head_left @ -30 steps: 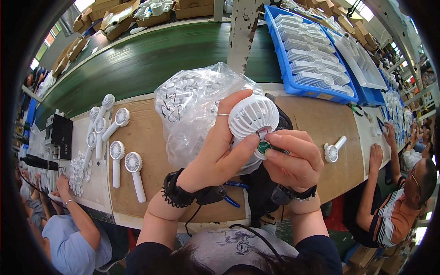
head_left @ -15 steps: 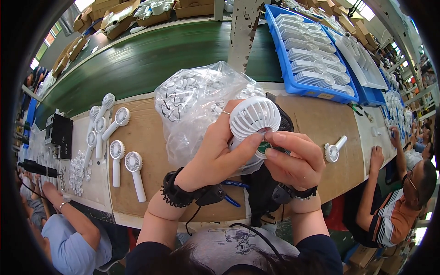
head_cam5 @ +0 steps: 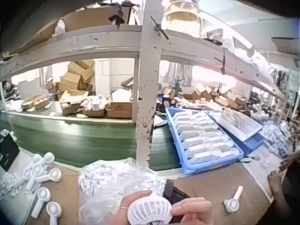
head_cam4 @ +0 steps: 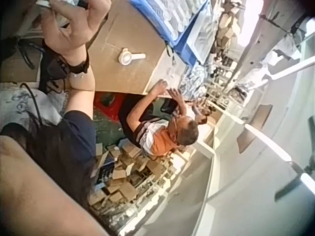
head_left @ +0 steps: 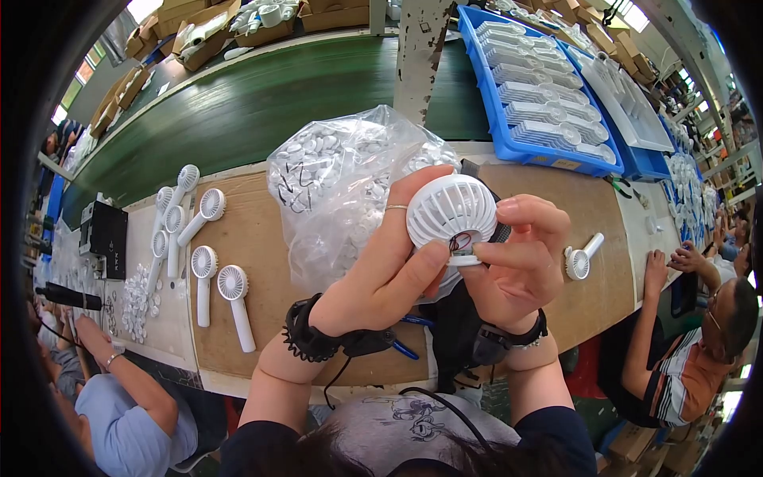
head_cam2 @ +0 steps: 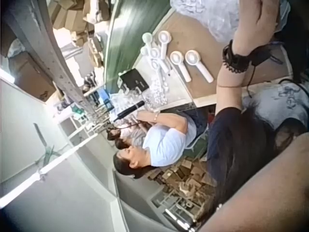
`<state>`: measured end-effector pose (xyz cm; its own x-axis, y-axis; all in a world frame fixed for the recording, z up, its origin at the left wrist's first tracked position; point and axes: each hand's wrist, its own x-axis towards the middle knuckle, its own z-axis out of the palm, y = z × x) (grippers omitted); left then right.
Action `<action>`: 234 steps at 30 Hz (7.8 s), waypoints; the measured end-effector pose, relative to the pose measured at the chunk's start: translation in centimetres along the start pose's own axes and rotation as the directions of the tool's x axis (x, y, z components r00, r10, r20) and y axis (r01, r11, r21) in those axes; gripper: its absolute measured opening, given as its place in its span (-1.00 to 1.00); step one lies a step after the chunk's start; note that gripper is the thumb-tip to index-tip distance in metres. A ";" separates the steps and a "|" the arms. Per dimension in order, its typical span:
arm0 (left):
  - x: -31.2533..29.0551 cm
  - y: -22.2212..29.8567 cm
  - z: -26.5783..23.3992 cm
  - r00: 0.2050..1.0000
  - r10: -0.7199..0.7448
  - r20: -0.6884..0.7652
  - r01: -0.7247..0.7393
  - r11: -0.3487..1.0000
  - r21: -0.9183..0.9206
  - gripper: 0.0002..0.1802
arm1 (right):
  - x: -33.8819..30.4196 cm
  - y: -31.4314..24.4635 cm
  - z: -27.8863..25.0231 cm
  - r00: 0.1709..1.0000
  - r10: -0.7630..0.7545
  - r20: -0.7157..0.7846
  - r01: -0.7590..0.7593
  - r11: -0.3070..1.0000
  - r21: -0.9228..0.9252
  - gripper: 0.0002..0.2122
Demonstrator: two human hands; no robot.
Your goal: The person picks up a handheld fan and a small circular cap, then presses the cap onto the back of the fan. They repeat this process with a second fan and cap before holding up both completed fans.
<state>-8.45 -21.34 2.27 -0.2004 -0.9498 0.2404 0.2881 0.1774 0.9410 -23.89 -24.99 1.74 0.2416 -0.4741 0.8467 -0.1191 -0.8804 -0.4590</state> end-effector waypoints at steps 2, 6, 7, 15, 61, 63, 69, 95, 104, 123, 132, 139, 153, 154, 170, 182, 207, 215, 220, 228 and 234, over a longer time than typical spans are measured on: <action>0.1 0.0 -0.3 0.999 -0.002 0.045 0.004 0.999 -0.039 -0.31 | 0.1 -0.1 0.0 1.000 0.021 -0.008 -0.021 0.999 0.026 -0.82; 0.2 -0.4 -0.6 0.991 0.032 0.130 -0.019 0.995 -0.094 -0.32 | 0.4 -0.2 -0.1 0.997 0.075 -0.019 -0.072 0.992 0.102 -0.81; 0.2 -0.7 -0.5 0.989 0.067 0.130 -0.058 0.996 -0.074 -0.31 | 0.5 -0.1 -0.3 0.996 0.084 -0.017 -0.081 0.989 0.123 -0.80; 0.2 -0.7 -0.1 0.995 0.032 0.093 -0.027 0.998 -0.054 -0.24 | 1.0 -0.7 -1.0 0.992 0.122 0.033 -0.124 0.988 0.094 -0.80; -0.3 -1.7 0.1 0.999 -0.009 0.036 0.008 0.999 0.041 -0.52 | 1.4 -1.2 -0.6 0.918 0.379 0.121 -0.383 0.759 0.526 -0.70; -0.3 -1.7 0.1 1.000 0.005 0.025 -0.006 0.999 0.041 -0.50 | 1.4 -1.0 -0.7 0.913 0.366 0.178 -0.404 0.762 0.505 -0.64; -0.4 -2.1 -0.4 0.998 0.045 0.054 -0.051 0.993 0.103 -0.46 | 1.1 -0.7 -0.7 0.930 0.304 0.207 -0.368 0.780 0.507 -0.59; -0.3 -1.2 0.2 1.000 -0.009 0.014 0.007 0.991 0.134 -0.54 | 0.9 0.3 -0.1 0.964 0.231 0.131 -0.266 0.831 0.489 -0.75; 0.4 0.1 0.1 0.936 -0.351 -0.022 0.350 0.936 -0.033 -0.52 | 1.5 0.6 0.0 0.850 0.467 0.245 -0.509 0.607 0.610 -0.63; 0.0 0.6 -0.4 0.987 -0.159 -0.024 0.150 0.853 0.501 -0.51 | 1.3 1.4 -0.1 0.781 0.426 0.456 -0.624 0.513 0.590 -0.50; -0.5 0.5 0.1 0.987 -0.141 -0.073 0.156 0.773 0.614 -0.56 | 0.9 1.4 0.2 0.798 0.417 0.435 -0.601 0.505 0.619 -0.50; 1.3 -1.8 -0.3 0.997 -0.079 0.024 0.065 0.933 0.354 -0.33 | 1.6 2.0 -0.2 0.752 0.472 0.461 -0.659 0.532 0.531 -0.43; 1.0 -1.9 0.1 0.998 -0.064 -0.009 0.064 0.996 0.060 -0.52 | 2.4 0.2 -1.0 0.719 0.483 0.499 -0.679 0.334 0.654 -0.45; 0.9 -1.6 0.0 0.996 -0.090 0.019 0.089 0.995 0.049 -0.53 | 2.3 0.2 -1.0 0.719 0.482 0.500 -0.678 0.333 0.655 -0.45; 1.1 -1.4 0.2 0.982 -0.177 0.061 0.184 0.973 -0.139 -0.56 | 2.2 0.9 -1.3 0.758 0.411 0.506 -0.647 0.377 0.663 -0.51; 1.2 -2.0 0.1 1.000 -0.026 -0.009 0.026 1.000 0.009 -0.66 | 1.7 1.0 -1.3 0.799 0.411 0.438 -0.601 0.567 0.564 -0.51; -0.1 1.7 1.0 0.967 -0.254 -0.034 0.252 0.967 -0.044 -0.42 | 1.3 3.3 0.1 0.752 0.382 0.537 -0.602 0.069 0.795 -0.42; -0.3 1.5 0.2 0.980 -0.201 -0.005 0.200 0.970 0.138 -0.37 | 1.5 2.7 0.0 0.785 0.376 0.493 -0.603 0.281 0.746 -0.42; -0.5 1.4 0.1 0.988 -0.154 0.015 0.142 0.938 0.315 -0.35 | 1.6 2.3 -0.5 0.749 0.428 0.506 -0.656 0.365 0.661 -0.40; -0.8 0.7 0.0 0.998 -0.024 0.060 -0.009 0.866 0.499 -0.34 | 2.1 1.9 -1.7 0.700 0.443 0.559 -0.714 0.414 0.565 -0.39; -0.9 1.0 0.3 0.996 -0.028 0.084 -0.026 0.814 0.580 -0.35 | 1.9 1.9 -1.7 0.698 0.438 0.567 -0.715 0.374 0.591 -0.40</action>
<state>-8.27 -20.20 3.02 -0.2864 -0.9292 0.2334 -0.3037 0.3191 0.8978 -25.28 -27.60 2.89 0.6625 -0.7105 0.2372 0.3521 0.0159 -0.9358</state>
